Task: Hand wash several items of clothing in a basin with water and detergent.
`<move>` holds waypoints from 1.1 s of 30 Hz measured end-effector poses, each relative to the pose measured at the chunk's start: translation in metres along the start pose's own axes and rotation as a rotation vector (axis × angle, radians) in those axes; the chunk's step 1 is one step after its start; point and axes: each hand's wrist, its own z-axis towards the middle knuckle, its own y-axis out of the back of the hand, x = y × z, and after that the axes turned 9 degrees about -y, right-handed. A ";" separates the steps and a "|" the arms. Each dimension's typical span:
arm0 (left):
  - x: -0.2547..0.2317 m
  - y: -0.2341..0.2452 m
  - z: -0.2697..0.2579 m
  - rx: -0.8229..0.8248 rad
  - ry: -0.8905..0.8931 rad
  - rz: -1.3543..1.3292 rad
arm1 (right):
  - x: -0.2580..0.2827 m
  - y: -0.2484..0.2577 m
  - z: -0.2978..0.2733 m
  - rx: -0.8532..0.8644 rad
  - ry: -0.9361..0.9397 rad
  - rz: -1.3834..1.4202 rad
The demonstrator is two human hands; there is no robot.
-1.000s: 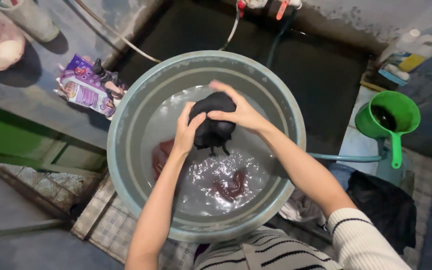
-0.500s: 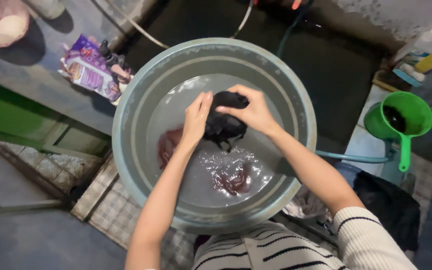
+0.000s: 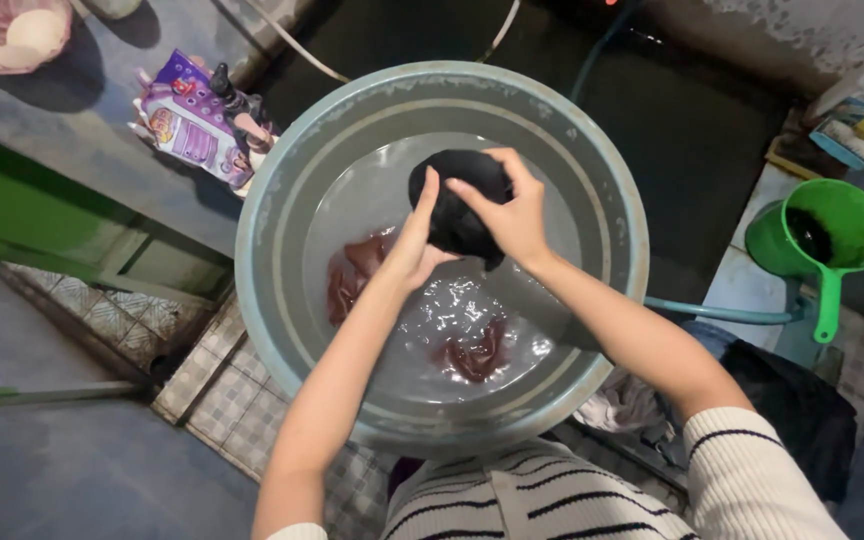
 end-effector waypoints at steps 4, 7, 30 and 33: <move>0.018 0.011 0.010 -0.259 -0.278 0.145 | -0.001 -0.006 -0.004 0.019 0.172 -0.342; 0.020 0.013 0.015 -0.297 -0.452 0.189 | -0.003 -0.005 -0.002 0.049 0.207 -0.372; -0.041 -0.013 -0.028 0.002 -0.129 0.451 | 0.070 0.023 -0.027 0.064 0.227 -0.144; -0.058 -0.050 -0.050 0.144 0.024 0.257 | 0.062 0.030 -0.031 0.044 0.269 -0.103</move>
